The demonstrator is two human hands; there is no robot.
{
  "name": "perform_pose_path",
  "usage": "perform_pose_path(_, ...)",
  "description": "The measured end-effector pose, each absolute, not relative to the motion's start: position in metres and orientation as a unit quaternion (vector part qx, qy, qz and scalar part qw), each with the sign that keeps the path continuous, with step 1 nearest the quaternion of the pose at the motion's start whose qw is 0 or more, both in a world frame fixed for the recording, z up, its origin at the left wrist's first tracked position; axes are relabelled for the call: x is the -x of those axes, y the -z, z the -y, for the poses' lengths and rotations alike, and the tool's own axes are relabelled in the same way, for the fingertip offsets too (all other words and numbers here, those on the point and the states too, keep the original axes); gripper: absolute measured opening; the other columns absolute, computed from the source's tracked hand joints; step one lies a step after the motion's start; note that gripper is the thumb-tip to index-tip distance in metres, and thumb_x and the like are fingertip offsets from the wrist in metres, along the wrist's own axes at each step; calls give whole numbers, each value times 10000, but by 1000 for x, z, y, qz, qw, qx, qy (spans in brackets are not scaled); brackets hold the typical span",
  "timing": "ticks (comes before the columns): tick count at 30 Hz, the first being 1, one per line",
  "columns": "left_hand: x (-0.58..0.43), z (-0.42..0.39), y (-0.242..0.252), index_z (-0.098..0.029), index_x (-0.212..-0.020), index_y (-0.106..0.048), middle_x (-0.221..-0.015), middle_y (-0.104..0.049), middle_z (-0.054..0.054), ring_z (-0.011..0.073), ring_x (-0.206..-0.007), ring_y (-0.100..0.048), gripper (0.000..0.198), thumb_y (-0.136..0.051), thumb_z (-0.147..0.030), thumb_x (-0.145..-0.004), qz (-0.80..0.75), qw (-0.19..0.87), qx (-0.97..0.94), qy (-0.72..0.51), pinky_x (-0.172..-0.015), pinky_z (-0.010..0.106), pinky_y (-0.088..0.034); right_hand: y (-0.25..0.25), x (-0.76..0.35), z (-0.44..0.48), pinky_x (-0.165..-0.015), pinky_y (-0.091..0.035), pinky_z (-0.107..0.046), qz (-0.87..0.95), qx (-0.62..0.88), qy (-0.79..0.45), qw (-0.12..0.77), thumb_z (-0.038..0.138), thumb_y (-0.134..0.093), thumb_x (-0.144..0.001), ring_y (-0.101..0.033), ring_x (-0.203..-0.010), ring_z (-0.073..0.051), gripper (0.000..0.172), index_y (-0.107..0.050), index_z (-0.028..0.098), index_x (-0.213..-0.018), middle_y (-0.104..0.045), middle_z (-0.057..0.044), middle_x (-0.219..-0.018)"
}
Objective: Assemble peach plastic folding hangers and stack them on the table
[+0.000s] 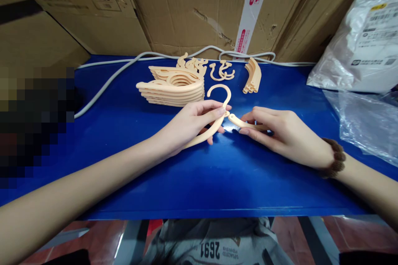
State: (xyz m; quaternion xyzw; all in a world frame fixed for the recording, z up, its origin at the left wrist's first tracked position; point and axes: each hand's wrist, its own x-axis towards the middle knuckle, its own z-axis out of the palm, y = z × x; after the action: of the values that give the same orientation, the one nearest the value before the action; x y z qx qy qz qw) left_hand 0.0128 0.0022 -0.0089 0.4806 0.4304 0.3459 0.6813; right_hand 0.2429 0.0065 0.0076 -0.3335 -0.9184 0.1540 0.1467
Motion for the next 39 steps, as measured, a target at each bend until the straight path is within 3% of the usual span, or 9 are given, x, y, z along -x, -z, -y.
perform_pose_path(19,-11,-2,9,-150,-1112,-704,-693,-668,-16,49,-524,-592,190,-614,-227,-963,-419,702,-479,-320,-408,94,-485,-4,-244,-10,-656,-451,-248,925,333,-104,153,362,-519,-995,-685,-805,-153,206,-617,182,-1010,-701,-41,-953)
perform_pose_path(24,-9,-3,7,-163,-1087,-710,-752,-670,1,88,-635,-648,178,-624,-231,-947,-413,706,-492,-298,-427,115,-496,-2,-245,-15,-679,-456,-263,921,325,-143,160,406,-533,-984,-671,-791,-158,241,-624,183,-987,-704,-43,-925)
perform_pose_path(31,-10,-4,3,-152,-1039,-701,-696,-650,1,79,-533,-587,152,-630,-226,-926,-423,695,-514,-272,-410,133,-470,-3,-244,-16,-679,-462,-270,898,342,-225,162,454,-574,-954,-659,-769,-162,275,-668,195,-965,-721,-39,-908)
perform_pose_path(39,-8,-5,8,-151,-963,-690,-738,-676,2,102,-643,-649,85,-643,-201,-913,-393,692,-524,-305,-462,138,-533,-7,-242,-13,-670,-450,-242,887,339,-261,175,437,-629,-925,-647,-741,-134,260,-700,190,-966,-727,-23,-892)
